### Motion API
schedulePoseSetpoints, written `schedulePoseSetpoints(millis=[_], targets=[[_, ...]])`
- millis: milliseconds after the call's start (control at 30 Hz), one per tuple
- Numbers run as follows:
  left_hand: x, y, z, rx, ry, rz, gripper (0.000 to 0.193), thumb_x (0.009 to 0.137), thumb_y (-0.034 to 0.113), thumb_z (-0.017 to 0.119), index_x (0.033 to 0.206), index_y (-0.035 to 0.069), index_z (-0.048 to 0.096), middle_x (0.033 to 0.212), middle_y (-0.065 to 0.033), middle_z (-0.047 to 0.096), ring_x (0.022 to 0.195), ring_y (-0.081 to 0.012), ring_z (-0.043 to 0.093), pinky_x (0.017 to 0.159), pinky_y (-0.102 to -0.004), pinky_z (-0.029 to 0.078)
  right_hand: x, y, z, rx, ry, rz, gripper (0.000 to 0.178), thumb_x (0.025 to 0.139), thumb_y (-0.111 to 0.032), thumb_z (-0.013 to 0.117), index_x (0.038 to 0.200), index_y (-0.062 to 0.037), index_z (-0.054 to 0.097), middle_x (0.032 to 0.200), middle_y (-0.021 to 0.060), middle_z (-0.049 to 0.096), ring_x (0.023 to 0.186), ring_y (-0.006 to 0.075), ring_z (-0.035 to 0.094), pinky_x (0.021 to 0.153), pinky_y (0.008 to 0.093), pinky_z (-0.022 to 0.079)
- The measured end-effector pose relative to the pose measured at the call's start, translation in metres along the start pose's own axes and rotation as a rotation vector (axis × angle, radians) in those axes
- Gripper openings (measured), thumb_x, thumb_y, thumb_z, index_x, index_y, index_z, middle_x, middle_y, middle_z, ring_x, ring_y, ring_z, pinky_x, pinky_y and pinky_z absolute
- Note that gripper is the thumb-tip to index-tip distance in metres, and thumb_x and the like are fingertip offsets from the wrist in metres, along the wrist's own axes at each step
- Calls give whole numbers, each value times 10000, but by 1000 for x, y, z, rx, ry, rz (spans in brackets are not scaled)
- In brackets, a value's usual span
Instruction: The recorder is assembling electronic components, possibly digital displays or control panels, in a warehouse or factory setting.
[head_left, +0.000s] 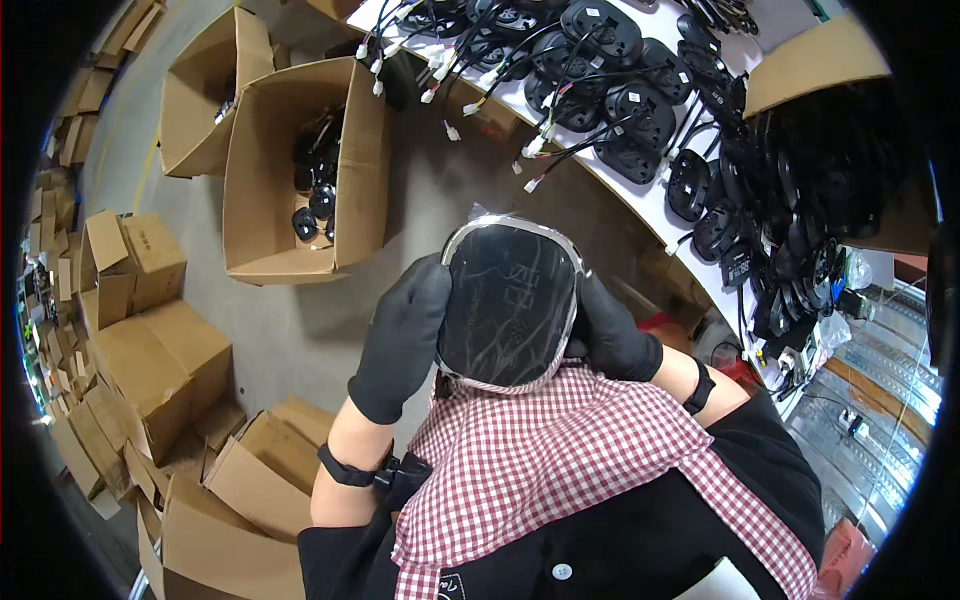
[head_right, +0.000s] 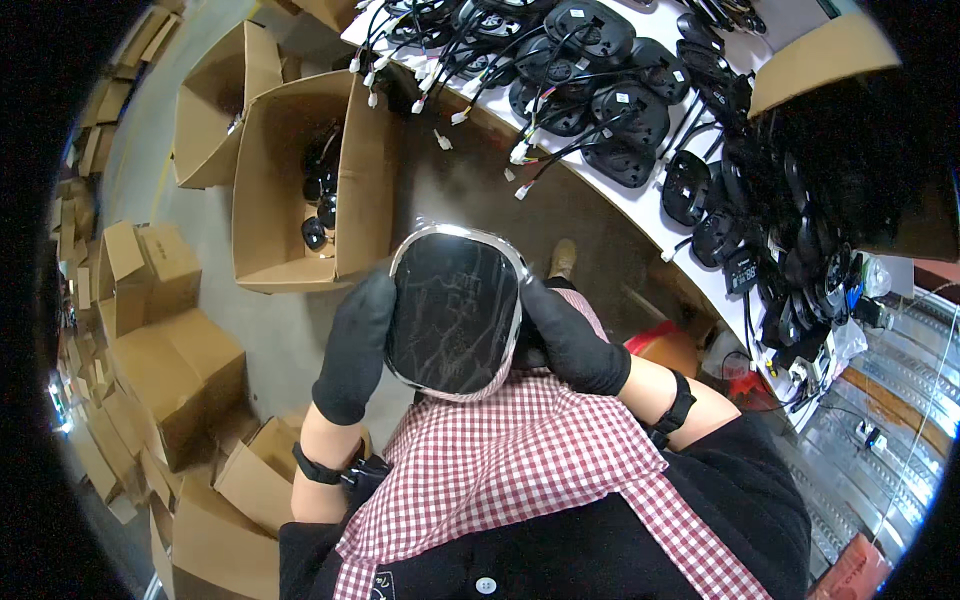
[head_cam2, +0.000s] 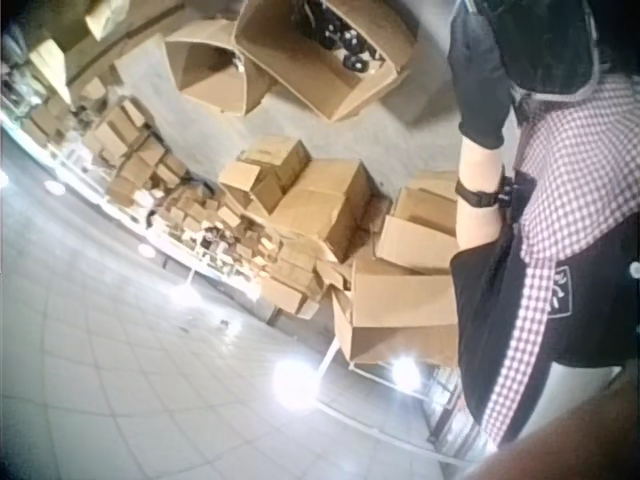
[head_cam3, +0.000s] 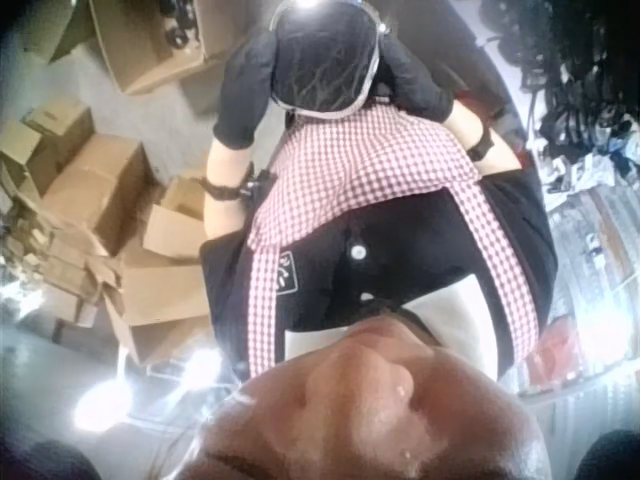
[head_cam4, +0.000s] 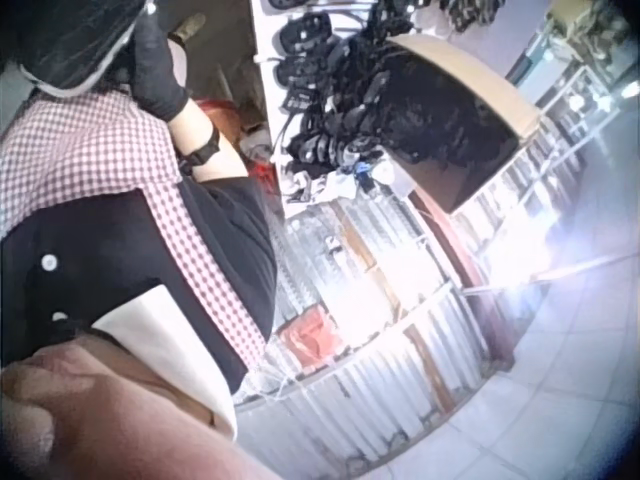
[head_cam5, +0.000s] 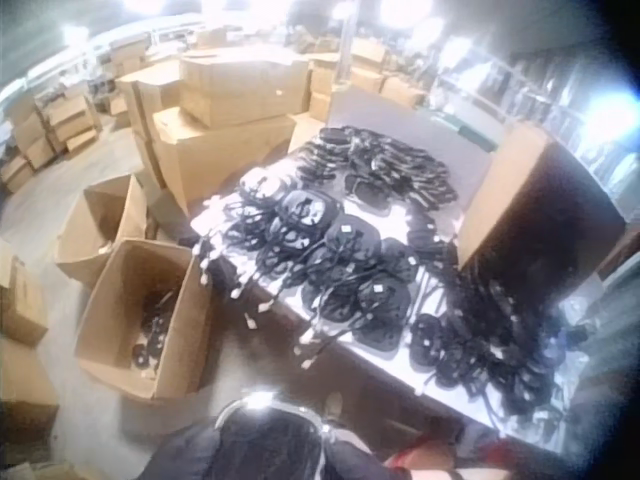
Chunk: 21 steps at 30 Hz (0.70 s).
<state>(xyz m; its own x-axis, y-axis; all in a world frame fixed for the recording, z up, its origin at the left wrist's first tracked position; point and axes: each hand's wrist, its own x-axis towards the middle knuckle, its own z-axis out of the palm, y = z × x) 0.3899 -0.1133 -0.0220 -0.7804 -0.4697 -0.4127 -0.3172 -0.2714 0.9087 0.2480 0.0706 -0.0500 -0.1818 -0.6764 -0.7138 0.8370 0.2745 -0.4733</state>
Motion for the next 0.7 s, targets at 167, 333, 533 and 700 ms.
schedulePoseSetpoints(millis=[167, 333, 533, 700], targets=[[4, 4, 19, 292, 102, 118, 450, 988, 279, 509, 1343, 6, 468, 1151, -165, 618, 999, -208, 606, 884, -324, 469, -1, 0, -16, -305, 162, -51, 646, 1007, -552, 293, 1214, -20, 595, 1025, 123, 674, 812, 146, 622, 680, 248, 475], [9, 4, 43, 319, 75, 211, 497, 977, 285, 526, 1367, -9, 433, 1178, -191, 603, 1030, -251, 606, 918, -347, 459, -15, -3, -40, -441, 155, -186, 628, 1014, -535, 284, 1386, -55, 442, 1259, 151, 575, 1052, 190, 590, 872, 304, 488], [18, 20, 94, 679, -10, 418, 692, 885, 309, 649, 1392, -60, 358, 1313, -255, 468, 1229, -368, 461, 1049, -426, 363, -33, -15, -77, 17, 74, -204, 655, 992, -576, 339, 1405, -74, 426, 1343, 142, 525, 1165, 210, 546, 984, 371, 467], [20, 40, 175, 924, -96, 480, 1184, 603, 399, 863, 1458, -60, 185, 1416, -308, 313, 1301, -436, 361, 1095, -482, 318, -54, -28, -125, 11, -67, -383, 682, 985, -587, 353, 1394, -46, 429, 1311, 142, 544, 1124, 202, 570, 953, 350, 486]])
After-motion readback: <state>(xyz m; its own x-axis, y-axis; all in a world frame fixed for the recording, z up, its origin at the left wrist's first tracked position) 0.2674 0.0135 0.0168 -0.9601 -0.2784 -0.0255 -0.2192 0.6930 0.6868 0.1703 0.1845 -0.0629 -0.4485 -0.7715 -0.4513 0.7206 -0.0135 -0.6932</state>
